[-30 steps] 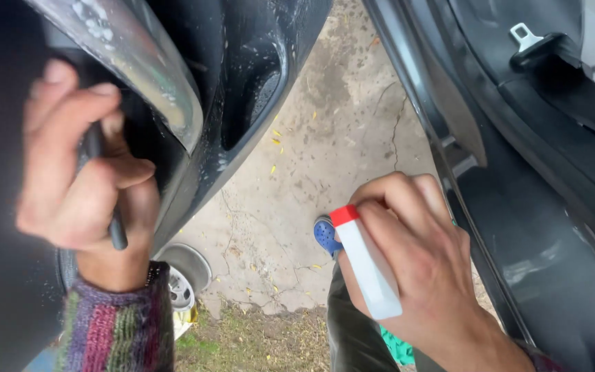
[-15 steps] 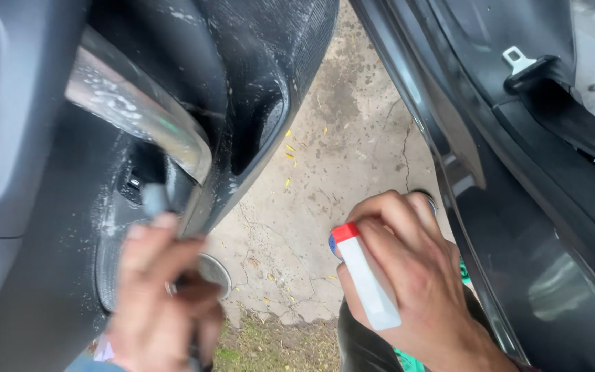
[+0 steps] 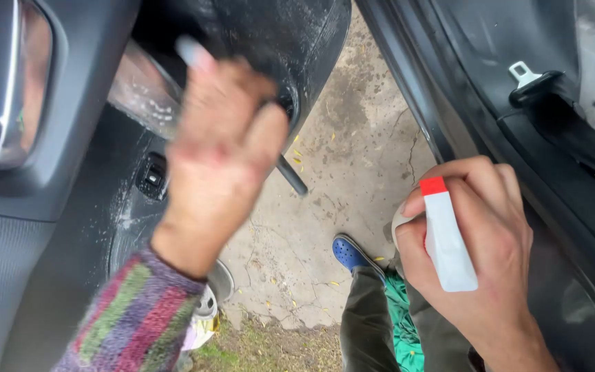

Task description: Cleaning a car door panel with a spray bottle and a detailing brush.

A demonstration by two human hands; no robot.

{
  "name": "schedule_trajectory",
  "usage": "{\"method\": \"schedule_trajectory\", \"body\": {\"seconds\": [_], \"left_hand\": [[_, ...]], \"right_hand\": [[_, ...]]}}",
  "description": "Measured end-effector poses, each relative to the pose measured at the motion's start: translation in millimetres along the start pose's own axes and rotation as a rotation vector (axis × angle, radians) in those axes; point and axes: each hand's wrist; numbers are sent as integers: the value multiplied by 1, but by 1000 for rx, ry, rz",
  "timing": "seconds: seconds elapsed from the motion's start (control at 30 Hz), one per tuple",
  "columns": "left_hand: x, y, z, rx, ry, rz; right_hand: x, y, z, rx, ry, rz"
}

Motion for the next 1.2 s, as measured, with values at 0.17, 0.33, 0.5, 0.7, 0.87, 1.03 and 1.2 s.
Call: {"method": "schedule_trajectory", "body": {"seconds": [0.17, 0.33, 0.5, 0.7, 0.87, 1.03, 1.2], "left_hand": [[-39, 43, -3, -221, -30, -305], [-9, 15, -12, -152, -19, -119], [-17, 29, -20, -346, 75, -415], [-37, 47, -17, -319, 122, -349], [-2, 9, -23, -267, 147, -246], [-19, 27, -22, -295, 228, -351], [18, -18, -22, -255, -7, -191]], "right_hand": [[-3, -3, 1, 3, -42, -4], [-3, -2, 0, 43, -45, -2], [-5, 1, -4, -23, -74, -57], [-4, -1, -4, 1, -45, -18], [-6, 1, -5, 24, -83, -75], [-2, 0, -3, -9, -40, -11], [-2, -1, -1, 41, -50, -45]]}}
Point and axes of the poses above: each hand's wrist, its own y-axis away from the middle knuckle, its own x-axis out of the back of the hand, z = x × y, and after that the axes turned 6 degrees about -x, right-handed
